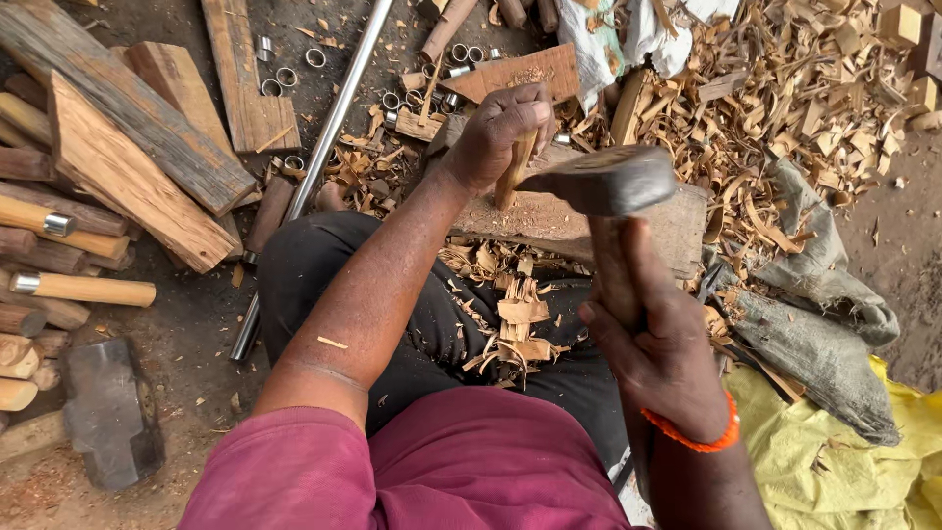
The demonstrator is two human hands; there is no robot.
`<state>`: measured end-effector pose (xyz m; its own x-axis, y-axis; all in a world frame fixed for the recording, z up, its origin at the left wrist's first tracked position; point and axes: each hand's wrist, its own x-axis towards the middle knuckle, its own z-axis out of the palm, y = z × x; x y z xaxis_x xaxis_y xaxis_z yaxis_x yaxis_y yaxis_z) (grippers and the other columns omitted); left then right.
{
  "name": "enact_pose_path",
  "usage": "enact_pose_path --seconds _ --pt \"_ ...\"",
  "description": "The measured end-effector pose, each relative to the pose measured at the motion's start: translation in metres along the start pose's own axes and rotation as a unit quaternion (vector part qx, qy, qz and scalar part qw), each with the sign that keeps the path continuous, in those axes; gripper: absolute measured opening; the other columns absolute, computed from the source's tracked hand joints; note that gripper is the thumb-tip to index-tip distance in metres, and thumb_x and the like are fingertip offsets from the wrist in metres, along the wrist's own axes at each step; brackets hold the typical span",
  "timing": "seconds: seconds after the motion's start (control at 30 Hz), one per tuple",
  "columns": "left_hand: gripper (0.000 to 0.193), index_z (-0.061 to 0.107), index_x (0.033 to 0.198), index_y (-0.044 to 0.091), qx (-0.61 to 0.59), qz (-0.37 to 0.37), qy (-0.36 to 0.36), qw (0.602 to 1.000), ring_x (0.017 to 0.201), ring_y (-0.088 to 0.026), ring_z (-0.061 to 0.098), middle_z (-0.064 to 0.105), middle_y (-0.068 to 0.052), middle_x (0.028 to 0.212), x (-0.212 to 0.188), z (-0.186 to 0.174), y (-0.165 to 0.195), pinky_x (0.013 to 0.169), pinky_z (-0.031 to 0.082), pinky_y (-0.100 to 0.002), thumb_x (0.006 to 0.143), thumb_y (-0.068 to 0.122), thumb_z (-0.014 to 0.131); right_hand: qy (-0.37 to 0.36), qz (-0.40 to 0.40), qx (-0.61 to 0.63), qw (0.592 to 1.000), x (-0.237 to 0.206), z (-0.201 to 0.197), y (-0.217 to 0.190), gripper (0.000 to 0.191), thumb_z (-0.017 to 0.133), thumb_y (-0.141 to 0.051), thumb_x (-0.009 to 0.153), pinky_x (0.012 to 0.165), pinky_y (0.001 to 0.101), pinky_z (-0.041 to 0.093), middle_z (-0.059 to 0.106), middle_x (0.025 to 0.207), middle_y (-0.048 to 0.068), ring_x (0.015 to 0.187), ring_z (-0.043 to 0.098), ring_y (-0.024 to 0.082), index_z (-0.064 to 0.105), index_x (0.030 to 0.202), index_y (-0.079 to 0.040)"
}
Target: The person sits cross-legged on the ground and uses a hammer and chisel to carve a small piece of wood. They repeatedly strike the chisel to shape the wood, occasionally rotating it to work on different sides.
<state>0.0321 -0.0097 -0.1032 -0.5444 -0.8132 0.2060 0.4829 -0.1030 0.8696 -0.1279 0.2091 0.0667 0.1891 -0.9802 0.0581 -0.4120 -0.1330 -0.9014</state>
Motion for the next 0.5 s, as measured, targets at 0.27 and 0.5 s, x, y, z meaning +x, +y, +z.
enact_pose_path --seconds 0.27,0.5 --pt "0.024 0.052 0.08 0.015 -0.016 0.009 0.025 1.0 0.069 -0.014 0.052 0.053 -0.002 0.073 0.004 0.002 -0.001 0.07 0.05 -0.033 0.094 0.034 0.056 -0.034 0.003 -0.042 0.999 0.019 0.028 0.025 0.09 0.065 0.016 0.087 0.113 0.0331 0.042 0.047 0.164 0.02 0.146 0.046 0.024 0.027 0.165 -0.007" --pt "0.026 0.051 0.08 0.015 0.003 0.009 0.022 1.0 0.071 -0.015 0.054 0.053 -0.002 0.075 0.001 -0.001 -0.002 0.072 0.051 -0.036 0.095 0.037 0.056 -0.017 -0.055 -0.055 0.997 0.005 0.013 0.015 0.088 0.066 0.011 0.093 0.12 0.038 0.045 0.041 0.166 0.022 0.149 0.05 0.028 0.021 0.166 -0.008"
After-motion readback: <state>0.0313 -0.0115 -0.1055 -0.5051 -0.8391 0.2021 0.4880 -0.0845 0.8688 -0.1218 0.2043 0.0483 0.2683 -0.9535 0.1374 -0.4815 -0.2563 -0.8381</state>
